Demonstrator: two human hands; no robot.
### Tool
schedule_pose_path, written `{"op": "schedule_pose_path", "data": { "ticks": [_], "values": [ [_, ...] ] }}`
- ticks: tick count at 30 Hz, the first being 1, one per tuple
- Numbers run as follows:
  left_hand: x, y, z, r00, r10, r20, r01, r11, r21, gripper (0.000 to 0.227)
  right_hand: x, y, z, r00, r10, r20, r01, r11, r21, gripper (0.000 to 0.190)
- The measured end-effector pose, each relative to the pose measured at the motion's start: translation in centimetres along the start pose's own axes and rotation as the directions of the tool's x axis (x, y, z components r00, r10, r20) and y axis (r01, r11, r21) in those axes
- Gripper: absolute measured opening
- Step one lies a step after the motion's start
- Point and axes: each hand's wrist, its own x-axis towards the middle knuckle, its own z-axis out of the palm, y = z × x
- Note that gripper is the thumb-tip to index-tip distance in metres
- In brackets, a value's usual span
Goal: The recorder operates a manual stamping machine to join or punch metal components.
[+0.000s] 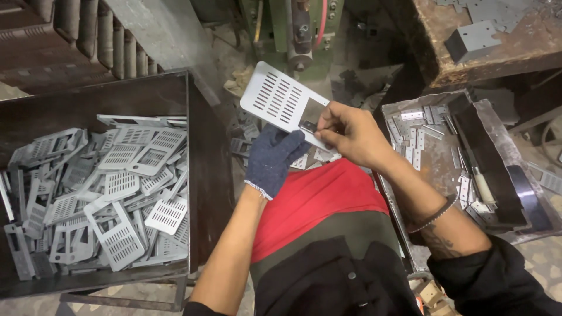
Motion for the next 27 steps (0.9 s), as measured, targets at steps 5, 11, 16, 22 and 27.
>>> {"op": "schedule_pose_path", "data": {
  "ticks": [5,11,16,22,27],
  "values": [
    [0.1,-0.3,-0.1,1.0,0.008,0.014,-0.008,1.0,-0.008,0.035,-0.1,-0.2,-0.1,1.0,0.013,-0.003,-0.013,1.0,-0.004,0.012],
    [0.0,0.3,0.6,0.999,0.027,-0.018,-0.028,0.999,-0.046,0.038,-0.6,-0.1,0.2,0.986,-0.102,-0.134,0.102,0.995,-0.001,0.018],
    [0.5,0.5,0.5,0.986,0.096,-0.133,-0.116,0.981,-0.155,0.041,-1.3,1.8,1.1,0.85,0.167,-0.499,0.036,0.927,0.372,0.031],
    [0.9,0.6,0.8,0.985,0.121,-0.122,-0.15,0.951,-0.272,0.039,-2.2,0.8,1.3,0.934,0.348,0.081,-0.253,0.481,0.839,0.015],
    [-0.5,4.0,1.7,0.998,0.062,-0.028,-0.067,0.968,-0.241,0.032,-2.2,1.2,0.4,0.95,0.303,0.07,-0.222,0.503,0.836,0.008]
  ]
}}
